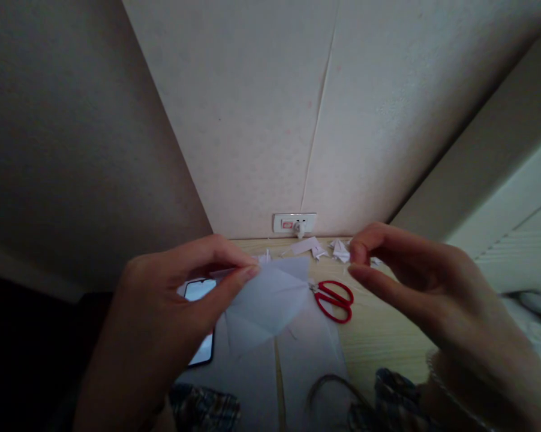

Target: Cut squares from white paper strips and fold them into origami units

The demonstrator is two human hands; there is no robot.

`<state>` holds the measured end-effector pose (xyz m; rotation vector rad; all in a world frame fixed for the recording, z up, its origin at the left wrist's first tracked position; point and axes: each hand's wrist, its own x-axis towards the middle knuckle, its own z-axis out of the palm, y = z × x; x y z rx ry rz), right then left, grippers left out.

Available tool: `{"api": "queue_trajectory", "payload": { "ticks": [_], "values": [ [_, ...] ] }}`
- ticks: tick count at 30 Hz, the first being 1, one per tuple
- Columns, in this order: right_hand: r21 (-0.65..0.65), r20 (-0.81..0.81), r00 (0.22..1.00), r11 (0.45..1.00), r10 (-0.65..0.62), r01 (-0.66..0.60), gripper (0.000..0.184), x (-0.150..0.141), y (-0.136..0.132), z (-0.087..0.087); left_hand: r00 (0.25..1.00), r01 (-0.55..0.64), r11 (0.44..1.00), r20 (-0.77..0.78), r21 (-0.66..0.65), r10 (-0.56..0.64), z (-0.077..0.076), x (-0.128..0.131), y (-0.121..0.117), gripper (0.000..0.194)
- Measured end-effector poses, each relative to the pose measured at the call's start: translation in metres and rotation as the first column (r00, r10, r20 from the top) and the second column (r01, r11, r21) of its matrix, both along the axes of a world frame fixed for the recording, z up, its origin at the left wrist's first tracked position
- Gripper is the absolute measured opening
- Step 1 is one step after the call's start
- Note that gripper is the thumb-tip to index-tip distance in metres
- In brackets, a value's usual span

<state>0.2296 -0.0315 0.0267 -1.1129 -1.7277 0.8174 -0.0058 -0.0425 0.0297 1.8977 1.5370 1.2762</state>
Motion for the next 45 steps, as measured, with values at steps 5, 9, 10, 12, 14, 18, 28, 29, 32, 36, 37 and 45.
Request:
{"api": "queue_trajectory", "payload": {
  "ticks": [5, 9, 10, 12, 14, 18, 28, 29, 32, 36, 37, 45],
  "values": [
    [0.069, -0.068, 0.997, 0.997, -0.030, 0.034, 0.008, -0.007, 0.000, -0.004, 1.000, 0.024, 1.000, 0.020, -0.020, -0.024, 0.001, 0.000, -0.002, 0.016],
    [0.097, -0.009, 0.996, 0.992, 0.083, -0.082, 0.010, -0.022, 0.001, -0.006, 0.987, 0.136, 0.990, -0.082, -0.043, -0.139, 0.005, 0.010, -0.001, 0.017],
    [0.109, -0.003, 0.996, 0.990, 0.093, -0.092, 0.012, -0.024, 0.000, -0.006, 0.986, 0.142, 0.989, -0.083, -0.036, -0.144, 0.005, 0.011, 0.000, 0.018],
    [0.127, -0.004, 0.996, 0.988, 0.092, -0.091, 0.015, -0.026, 0.000, -0.006, 0.985, 0.155, 0.988, -0.074, -0.023, -0.157, 0.005, 0.011, 0.001, 0.018],
    [0.131, -0.008, 0.997, 0.988, 0.080, -0.078, 0.016, -0.026, -0.001, -0.007, 0.985, 0.163, 0.986, -0.059, -0.027, -0.165, 0.003, 0.011, 0.002, 0.017],
    [0.117, -0.004, 0.998, 0.991, 0.071, -0.070, 0.015, -0.029, -0.002, -0.008, 0.980, 0.197, 0.980, -0.015, -0.029, -0.197, 0.000, 0.015, 0.000, 0.017],
    [0.070, 0.006, 0.998, 0.995, 0.069, -0.069, 0.014, -0.036, -0.004, -0.007, 0.987, 0.155, 0.988, -0.031, -0.026, -0.155, -0.003, 0.019, 0.003, 0.015],
    [0.076, 0.006, 0.997, 0.994, 0.073, -0.074, 0.014, -0.035, -0.004, -0.006, 0.989, 0.140, 0.989, -0.039, -0.038, -0.141, -0.003, 0.017, 0.004, 0.014],
    [0.078, -0.011, 0.999, 0.996, 0.040, -0.039, 0.016, -0.032, -0.004, -0.005, 0.993, 0.087, 0.994, -0.070, -0.060, -0.091, -0.001, 0.010, 0.004, 0.011],
    [0.052, -0.044, 0.999, 0.998, 0.023, -0.021, 0.019, -0.029, -0.005, -0.005, 0.997, 0.048, 0.994, -0.054, -0.096, -0.053, 0.000, -0.003, 0.003, 0.010],
    [0.046, -0.051, 0.998, 0.999, 0.023, -0.021, 0.019, -0.028, -0.005, -0.005, 0.999, 0.023, 0.994, -0.041, -0.107, -0.028, -0.001, -0.008, 0.004, 0.010],
    [-0.012, -0.121, 0.990, 0.997, -0.074, 0.073, 0.016, -0.028, -0.008, -0.006, 0.984, -0.110, 0.991, 0.135, -0.073, 0.119, -0.007, -0.018, 0.003, 0.008]
  ]
}}
